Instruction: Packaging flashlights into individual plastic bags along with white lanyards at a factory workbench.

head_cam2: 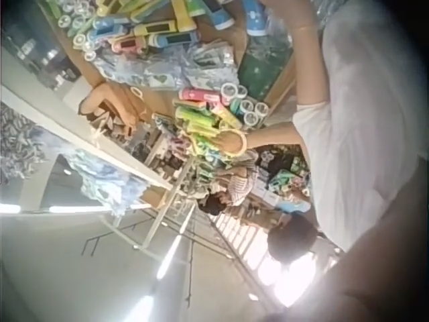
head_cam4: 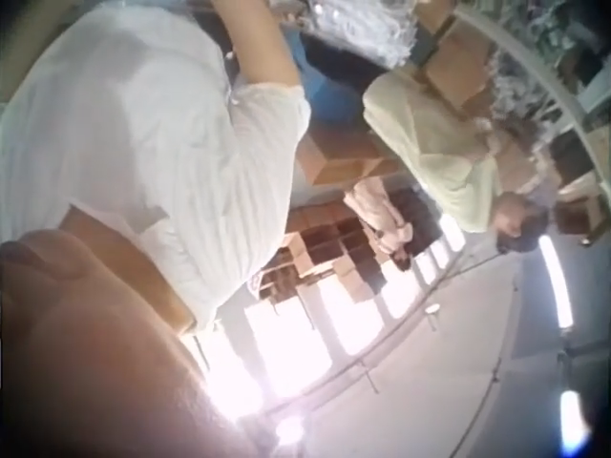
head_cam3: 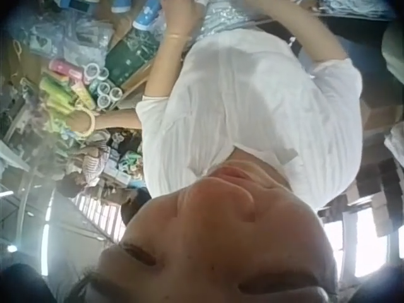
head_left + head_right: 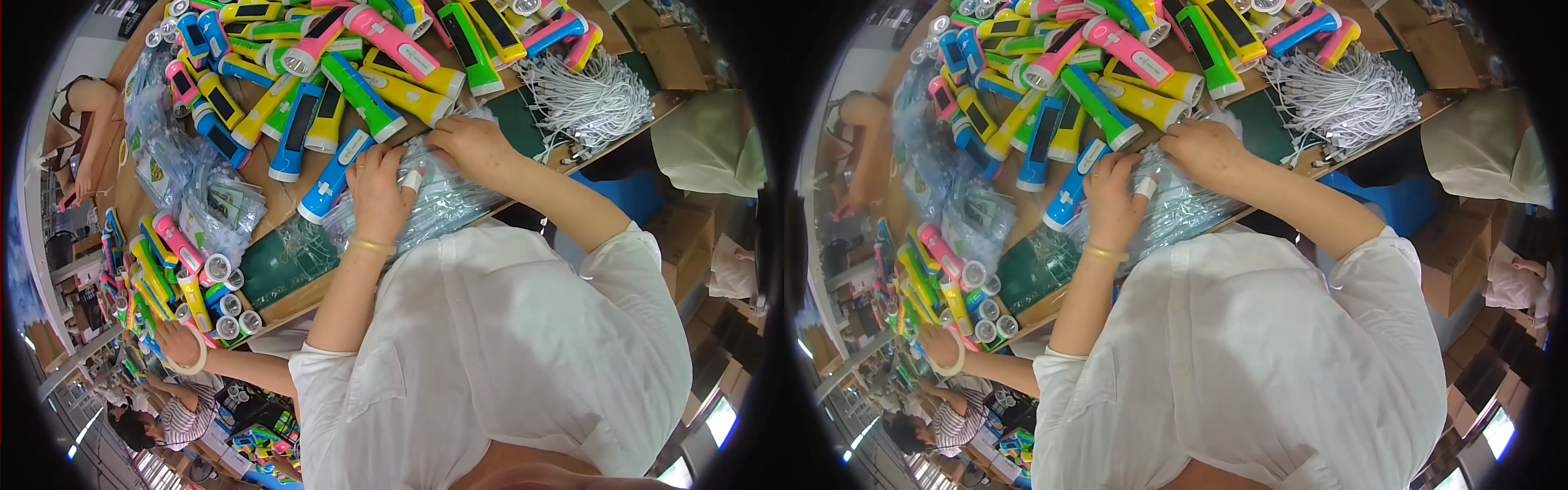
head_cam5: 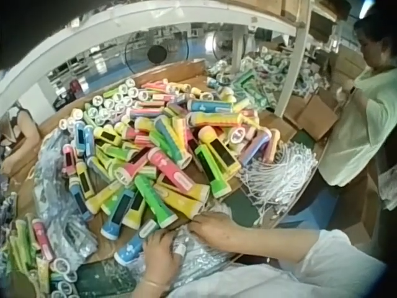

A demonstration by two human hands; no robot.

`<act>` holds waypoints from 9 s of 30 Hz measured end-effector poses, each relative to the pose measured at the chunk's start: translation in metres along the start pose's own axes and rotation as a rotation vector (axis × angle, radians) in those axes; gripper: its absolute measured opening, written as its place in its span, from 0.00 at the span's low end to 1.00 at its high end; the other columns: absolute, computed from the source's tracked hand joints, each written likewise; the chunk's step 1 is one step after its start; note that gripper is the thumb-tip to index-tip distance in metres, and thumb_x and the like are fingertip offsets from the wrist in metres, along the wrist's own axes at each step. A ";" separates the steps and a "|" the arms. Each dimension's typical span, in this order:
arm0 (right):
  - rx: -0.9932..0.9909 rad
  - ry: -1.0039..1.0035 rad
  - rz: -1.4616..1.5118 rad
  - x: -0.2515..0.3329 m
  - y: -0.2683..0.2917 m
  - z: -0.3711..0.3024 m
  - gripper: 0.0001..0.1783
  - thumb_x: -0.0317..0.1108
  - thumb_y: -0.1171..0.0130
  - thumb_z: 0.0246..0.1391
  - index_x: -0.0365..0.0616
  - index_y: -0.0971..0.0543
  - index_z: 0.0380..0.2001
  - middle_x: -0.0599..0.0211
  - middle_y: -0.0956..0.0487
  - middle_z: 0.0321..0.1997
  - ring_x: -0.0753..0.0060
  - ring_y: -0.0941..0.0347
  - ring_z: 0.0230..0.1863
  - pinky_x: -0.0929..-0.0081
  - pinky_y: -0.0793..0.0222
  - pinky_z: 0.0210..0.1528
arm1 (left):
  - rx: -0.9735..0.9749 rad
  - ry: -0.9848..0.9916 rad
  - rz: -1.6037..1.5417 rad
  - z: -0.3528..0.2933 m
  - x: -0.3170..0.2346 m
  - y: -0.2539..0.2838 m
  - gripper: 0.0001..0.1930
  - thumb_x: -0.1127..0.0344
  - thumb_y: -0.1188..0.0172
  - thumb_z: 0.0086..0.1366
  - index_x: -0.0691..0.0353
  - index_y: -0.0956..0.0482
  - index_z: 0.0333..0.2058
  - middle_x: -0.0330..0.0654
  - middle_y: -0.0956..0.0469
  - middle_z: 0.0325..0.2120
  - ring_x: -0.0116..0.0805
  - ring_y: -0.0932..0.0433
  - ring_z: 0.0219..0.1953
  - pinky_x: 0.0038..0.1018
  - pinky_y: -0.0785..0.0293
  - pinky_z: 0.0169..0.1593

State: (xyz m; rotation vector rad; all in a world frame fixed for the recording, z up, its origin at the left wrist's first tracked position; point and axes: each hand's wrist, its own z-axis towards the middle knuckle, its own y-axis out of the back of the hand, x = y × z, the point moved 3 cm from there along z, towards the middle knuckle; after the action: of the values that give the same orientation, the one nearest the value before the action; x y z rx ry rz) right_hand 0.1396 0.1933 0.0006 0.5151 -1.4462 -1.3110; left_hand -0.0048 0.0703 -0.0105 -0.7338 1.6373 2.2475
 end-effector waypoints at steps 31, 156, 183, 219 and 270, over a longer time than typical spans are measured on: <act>-0.107 0.167 0.294 0.025 0.010 -0.001 0.10 0.28 0.35 0.52 0.49 0.19 0.39 0.66 0.22 0.36 0.57 0.24 0.46 0.58 0.30 0.50 | -0.103 0.117 -0.323 -0.024 0.002 0.036 0.09 0.76 0.35 0.58 0.62 0.20 0.38 0.45 0.19 0.36 0.48 0.22 0.42 0.38 0.30 0.50; 0.371 0.097 0.560 0.039 0.033 0.021 0.10 0.36 0.35 0.58 0.41 0.21 0.37 0.60 0.23 0.31 0.55 0.25 0.31 0.63 0.29 0.34 | -0.089 0.187 -0.500 -0.041 0.005 0.056 0.08 0.76 0.29 0.57 0.65 0.17 0.36 0.46 0.16 0.34 0.37 0.18 0.33 0.28 0.21 0.40; -0.213 -0.482 0.533 -0.012 0.104 -0.022 0.08 0.32 0.44 0.68 0.40 0.28 0.44 0.58 0.23 0.23 0.62 0.20 0.22 0.67 0.28 0.27 | -0.051 -0.080 -0.182 -0.002 0.009 0.036 0.16 0.70 0.35 0.63 0.67 0.20 0.49 0.53 0.20 0.45 0.56 0.24 0.50 0.42 0.28 0.56; 0.166 0.041 0.332 -0.001 0.016 0.016 0.11 0.29 0.29 0.46 0.43 0.17 0.34 0.62 0.19 0.36 0.53 0.23 0.43 0.62 0.27 0.45 | 0.016 -0.020 -0.281 0.016 0.003 -0.003 0.09 0.77 0.35 0.52 0.62 0.21 0.34 0.47 0.21 0.34 0.51 0.24 0.43 0.42 0.33 0.47; -0.343 -0.352 0.845 -0.034 0.102 -0.046 0.26 0.28 0.38 0.56 0.40 0.28 0.59 0.65 0.23 0.53 0.77 0.27 0.52 0.73 0.31 0.55 | 0.222 -0.394 -0.502 -0.005 -0.003 0.037 0.13 0.78 0.39 0.51 0.59 0.19 0.37 0.43 0.21 0.37 0.47 0.21 0.40 0.36 0.25 0.44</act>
State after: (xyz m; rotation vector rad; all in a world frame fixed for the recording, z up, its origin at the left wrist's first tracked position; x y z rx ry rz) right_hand 0.2246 0.2328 0.0702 -0.5414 -1.4278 -0.9304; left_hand -0.0189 0.0533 0.0198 -0.5277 1.3063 1.6932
